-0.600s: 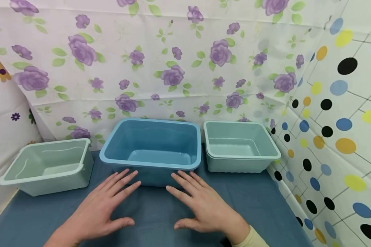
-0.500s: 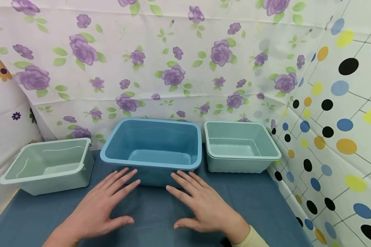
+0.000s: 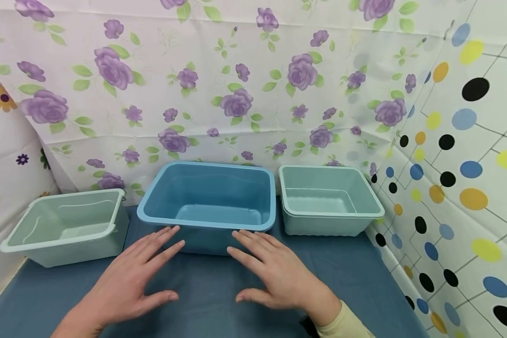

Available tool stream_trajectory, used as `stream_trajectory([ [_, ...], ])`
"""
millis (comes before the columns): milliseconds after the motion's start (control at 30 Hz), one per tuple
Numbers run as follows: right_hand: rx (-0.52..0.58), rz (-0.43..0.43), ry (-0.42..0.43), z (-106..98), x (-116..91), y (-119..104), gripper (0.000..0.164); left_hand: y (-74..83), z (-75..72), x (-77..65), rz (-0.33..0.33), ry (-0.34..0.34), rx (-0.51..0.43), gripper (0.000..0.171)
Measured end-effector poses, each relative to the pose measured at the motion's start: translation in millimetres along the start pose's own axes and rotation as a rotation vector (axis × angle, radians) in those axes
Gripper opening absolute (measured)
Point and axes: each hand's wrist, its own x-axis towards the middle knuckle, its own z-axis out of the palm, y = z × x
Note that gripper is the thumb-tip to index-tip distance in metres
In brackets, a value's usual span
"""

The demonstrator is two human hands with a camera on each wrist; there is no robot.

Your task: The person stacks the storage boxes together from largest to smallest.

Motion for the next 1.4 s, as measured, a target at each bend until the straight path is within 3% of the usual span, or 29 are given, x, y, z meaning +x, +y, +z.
stream_trajectory([
  [533, -0.020, 0.015, 0.005, -7.2, 0.8, 4.7, 0.087, -14.0, -13.6, -1.5, 0.004, 0.083, -0.015, 0.099],
  [967, -0.027, 0.078, -0.016, -4.9, -2.5, 13.7, 0.087, -25.2, -15.5, 1.4, -0.005, 0.125, -0.007, 0.096],
  [1400, 0.016, 0.124, 0.039, -3.2, 3.1, 25.9, 0.086, -41.0, -11.0, 12.3, -0.002, 0.242, -0.012, 0.089],
])
